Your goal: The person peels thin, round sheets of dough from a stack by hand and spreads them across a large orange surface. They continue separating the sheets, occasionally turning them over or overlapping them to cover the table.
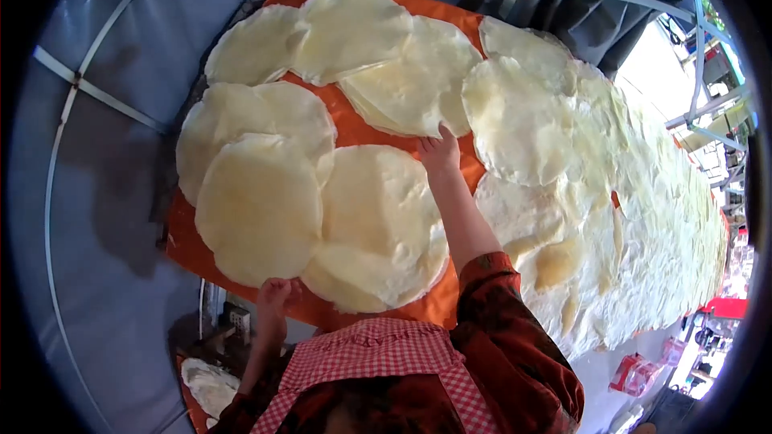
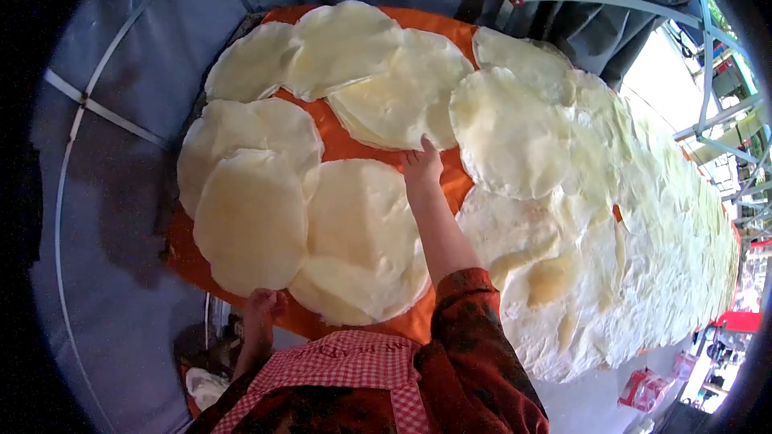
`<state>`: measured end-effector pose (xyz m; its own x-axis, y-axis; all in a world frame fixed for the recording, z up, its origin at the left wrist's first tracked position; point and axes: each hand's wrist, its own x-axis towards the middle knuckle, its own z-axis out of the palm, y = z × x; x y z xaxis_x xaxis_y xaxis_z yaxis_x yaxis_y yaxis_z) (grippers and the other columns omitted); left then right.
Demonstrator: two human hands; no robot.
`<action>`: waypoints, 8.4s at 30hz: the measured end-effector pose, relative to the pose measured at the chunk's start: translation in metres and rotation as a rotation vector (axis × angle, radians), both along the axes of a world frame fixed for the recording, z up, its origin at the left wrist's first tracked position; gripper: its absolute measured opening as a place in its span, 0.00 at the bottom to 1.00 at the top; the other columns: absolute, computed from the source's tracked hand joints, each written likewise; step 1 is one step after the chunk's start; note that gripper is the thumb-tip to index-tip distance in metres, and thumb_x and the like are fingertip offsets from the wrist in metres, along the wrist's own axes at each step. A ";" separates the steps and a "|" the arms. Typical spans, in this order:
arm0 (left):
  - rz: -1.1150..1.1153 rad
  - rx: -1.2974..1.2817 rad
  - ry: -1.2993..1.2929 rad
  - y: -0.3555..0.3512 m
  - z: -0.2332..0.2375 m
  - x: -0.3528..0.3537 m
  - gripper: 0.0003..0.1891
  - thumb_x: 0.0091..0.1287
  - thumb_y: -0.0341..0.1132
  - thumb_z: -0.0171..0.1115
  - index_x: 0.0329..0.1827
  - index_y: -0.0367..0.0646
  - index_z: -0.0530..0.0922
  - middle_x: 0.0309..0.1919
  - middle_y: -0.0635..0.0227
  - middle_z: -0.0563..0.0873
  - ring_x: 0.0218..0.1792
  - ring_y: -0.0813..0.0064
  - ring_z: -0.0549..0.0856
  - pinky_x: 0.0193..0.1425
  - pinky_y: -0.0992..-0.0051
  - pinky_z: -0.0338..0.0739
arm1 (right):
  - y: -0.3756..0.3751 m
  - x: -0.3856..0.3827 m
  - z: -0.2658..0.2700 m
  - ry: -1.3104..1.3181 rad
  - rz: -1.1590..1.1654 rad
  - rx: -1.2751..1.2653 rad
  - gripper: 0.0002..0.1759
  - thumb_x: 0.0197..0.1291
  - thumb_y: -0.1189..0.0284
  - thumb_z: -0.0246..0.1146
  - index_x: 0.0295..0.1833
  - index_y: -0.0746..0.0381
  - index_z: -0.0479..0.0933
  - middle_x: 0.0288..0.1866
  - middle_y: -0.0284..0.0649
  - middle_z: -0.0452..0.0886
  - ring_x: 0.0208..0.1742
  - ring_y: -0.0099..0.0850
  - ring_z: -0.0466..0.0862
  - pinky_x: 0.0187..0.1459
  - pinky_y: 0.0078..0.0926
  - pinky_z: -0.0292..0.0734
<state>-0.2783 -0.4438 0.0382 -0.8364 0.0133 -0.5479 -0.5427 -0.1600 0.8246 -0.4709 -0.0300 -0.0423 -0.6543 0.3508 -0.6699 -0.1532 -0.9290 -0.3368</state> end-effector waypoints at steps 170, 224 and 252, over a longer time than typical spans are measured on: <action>0.119 0.290 -0.050 -0.213 -0.028 -0.201 0.29 0.55 0.26 0.64 0.62 0.39 0.67 0.52 0.62 0.78 0.51 0.68 0.79 0.54 0.67 0.76 | -0.101 -0.055 0.252 0.015 0.640 2.615 0.09 0.48 0.69 0.64 0.30 0.65 0.80 0.31 0.40 0.80 0.31 0.31 0.80 0.37 0.30 0.75; -1.172 -1.179 0.989 -0.171 -0.051 -0.081 0.35 0.49 0.52 0.69 0.61 0.52 0.71 0.66 0.54 0.64 0.66 0.52 0.63 0.60 0.47 0.62 | -0.206 0.328 0.214 -0.452 0.221 1.153 0.15 0.49 0.73 0.66 0.41 0.72 0.79 0.33 0.42 0.83 0.30 0.29 0.82 0.35 0.26 0.77; -0.336 0.636 -0.230 -0.302 -0.012 -0.146 0.21 0.69 0.55 0.48 0.52 0.49 0.74 0.44 0.65 0.82 0.44 0.69 0.82 0.48 0.62 0.77 | -0.551 0.063 0.114 -0.133 1.436 2.165 0.11 0.55 0.67 0.55 0.32 0.61 0.79 0.31 0.49 0.81 0.36 0.49 0.82 0.40 0.43 0.77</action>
